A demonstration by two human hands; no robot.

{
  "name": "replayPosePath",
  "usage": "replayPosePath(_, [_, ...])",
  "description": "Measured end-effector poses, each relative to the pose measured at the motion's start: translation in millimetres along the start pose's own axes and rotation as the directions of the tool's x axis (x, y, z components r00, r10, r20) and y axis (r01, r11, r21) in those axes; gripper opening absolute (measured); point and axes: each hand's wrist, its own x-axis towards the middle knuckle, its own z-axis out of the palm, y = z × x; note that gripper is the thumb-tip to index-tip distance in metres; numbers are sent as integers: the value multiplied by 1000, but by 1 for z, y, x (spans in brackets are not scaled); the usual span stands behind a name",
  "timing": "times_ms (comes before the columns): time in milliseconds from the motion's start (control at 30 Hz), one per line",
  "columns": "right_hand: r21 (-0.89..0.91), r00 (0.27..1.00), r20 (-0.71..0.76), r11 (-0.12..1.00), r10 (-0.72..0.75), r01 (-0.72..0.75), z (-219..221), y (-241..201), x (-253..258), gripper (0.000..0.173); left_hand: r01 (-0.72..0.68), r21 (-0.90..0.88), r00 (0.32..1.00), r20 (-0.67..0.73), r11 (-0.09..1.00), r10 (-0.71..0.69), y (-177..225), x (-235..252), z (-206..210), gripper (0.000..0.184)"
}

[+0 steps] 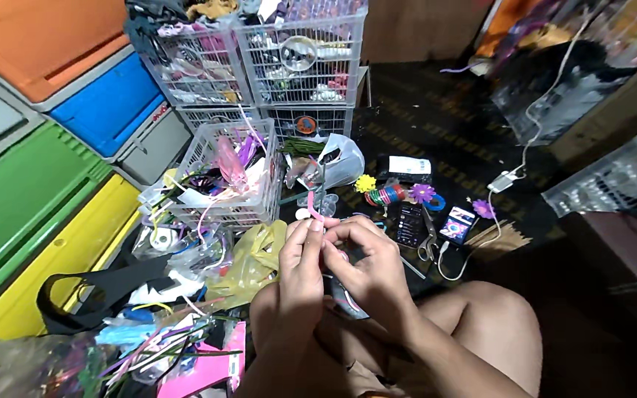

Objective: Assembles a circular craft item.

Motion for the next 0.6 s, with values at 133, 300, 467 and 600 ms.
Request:
replayPosePath(133, [32, 994, 71, 996, 82, -84, -11, 17, -7, 16, 18, 30, 1000, -22, 999, -17, -1, 4, -12, 31])
replayPosePath(300, [8, 971, 88, 975, 221, -222, -47, 58, -8, 18, 154, 64, 980, 115, 986, -160, 6, 5, -33, 34])
replayPosePath(467, [99, 990, 130, 993, 46, -59, -77, 67, 12, 25, 253, 210, 861, 395, 944, -319, 13, 1, -47, 29])
replayPosePath(600, [277, 853, 491, 960, -176, 38, -71, 59, 30, 38, 249, 197, 778, 542, 948, -317, 10, -2, -50, 25])
